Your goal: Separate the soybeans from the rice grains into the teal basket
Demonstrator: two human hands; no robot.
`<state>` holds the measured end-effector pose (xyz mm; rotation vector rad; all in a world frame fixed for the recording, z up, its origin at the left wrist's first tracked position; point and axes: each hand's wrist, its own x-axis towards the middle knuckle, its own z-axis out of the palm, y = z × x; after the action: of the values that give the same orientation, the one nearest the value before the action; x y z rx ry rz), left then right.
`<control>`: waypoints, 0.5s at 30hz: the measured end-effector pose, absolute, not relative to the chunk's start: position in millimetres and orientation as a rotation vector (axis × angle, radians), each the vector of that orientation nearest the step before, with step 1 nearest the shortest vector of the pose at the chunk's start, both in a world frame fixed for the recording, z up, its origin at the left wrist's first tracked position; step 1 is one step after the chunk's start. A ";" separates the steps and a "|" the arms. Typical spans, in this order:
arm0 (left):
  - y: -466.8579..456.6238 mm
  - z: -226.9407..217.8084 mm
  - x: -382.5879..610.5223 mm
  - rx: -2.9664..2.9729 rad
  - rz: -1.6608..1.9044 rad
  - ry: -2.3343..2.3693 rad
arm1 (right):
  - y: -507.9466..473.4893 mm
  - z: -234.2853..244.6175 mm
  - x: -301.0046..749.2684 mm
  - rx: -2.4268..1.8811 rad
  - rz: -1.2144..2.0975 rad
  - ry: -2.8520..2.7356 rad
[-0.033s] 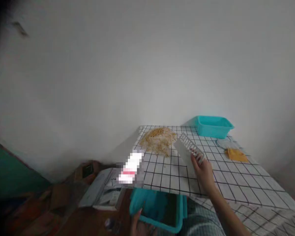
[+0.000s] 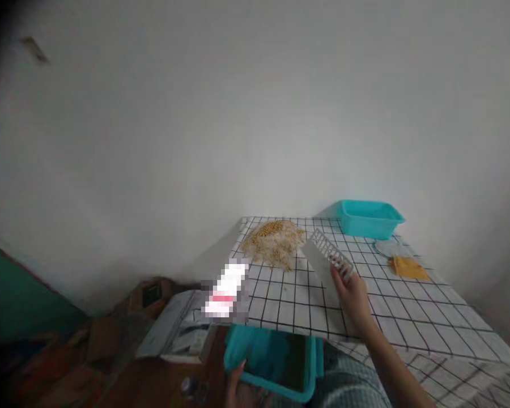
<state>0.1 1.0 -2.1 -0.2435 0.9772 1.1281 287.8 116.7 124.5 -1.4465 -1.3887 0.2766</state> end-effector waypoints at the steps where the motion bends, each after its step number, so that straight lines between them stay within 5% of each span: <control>1: 1.8 -4.2 0.3 -0.243 1.124 0.980 | 119.6 125.6 289.6 -1.444 0.286 -1.394; 15: 1.5 -10.1 9.4 -0.191 1.151 0.921 | 102.2 113.8 285.7 -1.405 0.528 -1.313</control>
<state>9.4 1.5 -10.1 -0.1911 0.9208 1.1510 285.7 102.2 113.8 -1.4052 -1.3131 0.5284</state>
